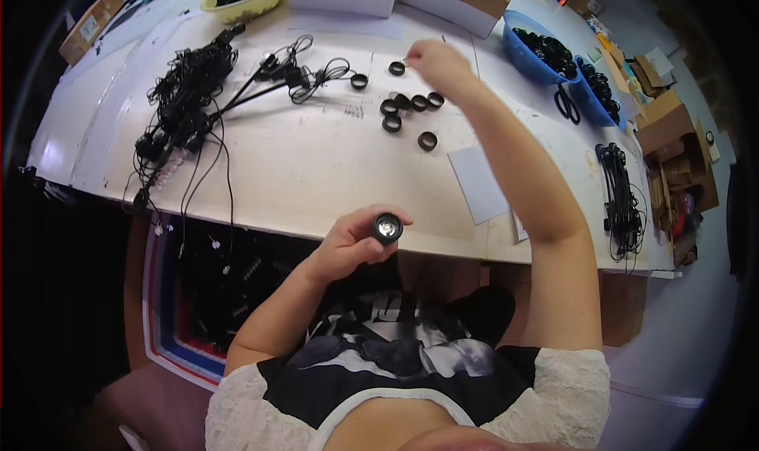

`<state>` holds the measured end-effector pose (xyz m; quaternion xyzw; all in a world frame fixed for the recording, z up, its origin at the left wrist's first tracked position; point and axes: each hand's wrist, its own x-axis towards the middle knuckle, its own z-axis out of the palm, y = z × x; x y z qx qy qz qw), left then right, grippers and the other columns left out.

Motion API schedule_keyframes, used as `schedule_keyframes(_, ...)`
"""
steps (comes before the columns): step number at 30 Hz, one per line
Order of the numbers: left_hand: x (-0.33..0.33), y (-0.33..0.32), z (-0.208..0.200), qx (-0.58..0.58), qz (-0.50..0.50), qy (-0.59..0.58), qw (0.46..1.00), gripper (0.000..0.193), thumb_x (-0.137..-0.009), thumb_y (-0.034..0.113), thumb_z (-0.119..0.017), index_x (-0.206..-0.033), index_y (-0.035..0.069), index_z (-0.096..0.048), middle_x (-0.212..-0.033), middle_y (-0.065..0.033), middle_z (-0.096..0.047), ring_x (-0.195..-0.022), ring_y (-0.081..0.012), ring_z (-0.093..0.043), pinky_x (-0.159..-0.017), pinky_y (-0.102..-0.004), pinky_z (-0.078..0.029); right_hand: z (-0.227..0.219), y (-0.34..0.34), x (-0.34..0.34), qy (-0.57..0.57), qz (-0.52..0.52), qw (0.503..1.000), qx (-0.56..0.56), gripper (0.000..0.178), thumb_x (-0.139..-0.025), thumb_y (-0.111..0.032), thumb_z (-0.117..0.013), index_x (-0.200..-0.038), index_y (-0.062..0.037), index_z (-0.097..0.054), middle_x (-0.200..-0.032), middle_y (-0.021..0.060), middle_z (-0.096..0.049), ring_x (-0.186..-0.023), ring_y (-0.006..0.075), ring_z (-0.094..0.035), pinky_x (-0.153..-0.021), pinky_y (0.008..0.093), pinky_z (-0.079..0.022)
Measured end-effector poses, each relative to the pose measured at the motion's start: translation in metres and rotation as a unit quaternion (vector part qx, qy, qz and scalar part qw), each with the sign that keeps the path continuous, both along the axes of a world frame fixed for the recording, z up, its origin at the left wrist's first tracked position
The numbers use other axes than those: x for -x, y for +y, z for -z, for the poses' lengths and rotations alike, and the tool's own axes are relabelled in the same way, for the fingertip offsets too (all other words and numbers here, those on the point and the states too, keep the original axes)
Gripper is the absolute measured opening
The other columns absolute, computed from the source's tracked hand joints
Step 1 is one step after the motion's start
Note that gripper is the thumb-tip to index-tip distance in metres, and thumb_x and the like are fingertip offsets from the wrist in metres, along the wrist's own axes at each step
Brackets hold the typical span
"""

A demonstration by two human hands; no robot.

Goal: The person assembles electronic components by applying glue from a tube to electronic housings, then inserting wired sensors into the housings.

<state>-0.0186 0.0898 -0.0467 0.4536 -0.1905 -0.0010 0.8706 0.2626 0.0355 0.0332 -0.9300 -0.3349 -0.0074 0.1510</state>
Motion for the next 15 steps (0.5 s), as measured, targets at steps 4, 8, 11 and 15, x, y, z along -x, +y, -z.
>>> schedule_keyframes(4, -0.005, -0.001, 0.005, 0.030, 0.018, -0.003, 0.999, 0.048, -0.084, 0.031, -0.061, -0.117, -0.001, -0.048, -0.072, 0.0006, -0.047, -0.058, -0.0047, -0.039, -0.052, -0.0178, -0.032, 0.003, -0.017, -0.034, -0.019, 0.039, 0.999, 0.023, 0.023, -0.080, -0.015, -0.052, -0.098, -0.0159, -0.065, -0.104, 0.0058, -0.062, -0.098, 0.0238, -0.057, -0.082, 0.0358, -0.046)
schedule_keyframes(8, 0.002, -0.004, 0.002, 0.012, 0.003, 0.003, 1.000, 0.055, -0.083, 0.038, -0.061, -0.113, -0.006, -0.047, -0.064, -0.0016, -0.048, -0.053, -0.0065, -0.042, -0.048, -0.0202, -0.033, 0.030, -0.014, -0.044, -0.068, -0.029, 0.995, 0.066, 0.025, -0.081, -0.012, -0.050, -0.101, -0.0166, -0.064, -0.109, 0.0049, -0.060, -0.102, 0.0240, -0.055, -0.083, 0.0361, -0.045)
schedule_keyframes(11, 0.003, -0.005, 0.001, 0.031, 0.004, 0.011, 0.999, 0.055, -0.082, 0.036, -0.063, -0.113, -0.007, -0.047, -0.066, -0.0020, -0.049, -0.055, -0.0069, -0.044, -0.050, -0.0201, -0.034, 0.040, -0.009, -0.039, -0.139, -0.103, 0.972, 0.161, 0.035, -0.076, -0.002, -0.047, -0.103, -0.0154, -0.064, -0.109, 0.0052, -0.061, -0.104, 0.0250, -0.053, -0.086, 0.0361, -0.042)
schedule_keyframes(15, 0.000, 0.001, 0.002, 0.037, 0.047, 0.015, 0.998, 0.045, -0.082, 0.025, -0.063, -0.114, -0.004, -0.049, -0.077, -0.0013, -0.050, -0.065, -0.0072, -0.046, -0.059, -0.0204, -0.037, 0.021, -0.012, -0.025, -0.212, -0.073, 0.963, 0.153, 0.021, -0.079, -0.013, -0.053, -0.094, -0.0110, -0.066, -0.097, 0.0086, -0.064, -0.094, 0.0243, -0.058, -0.078, 0.0364, -0.044)
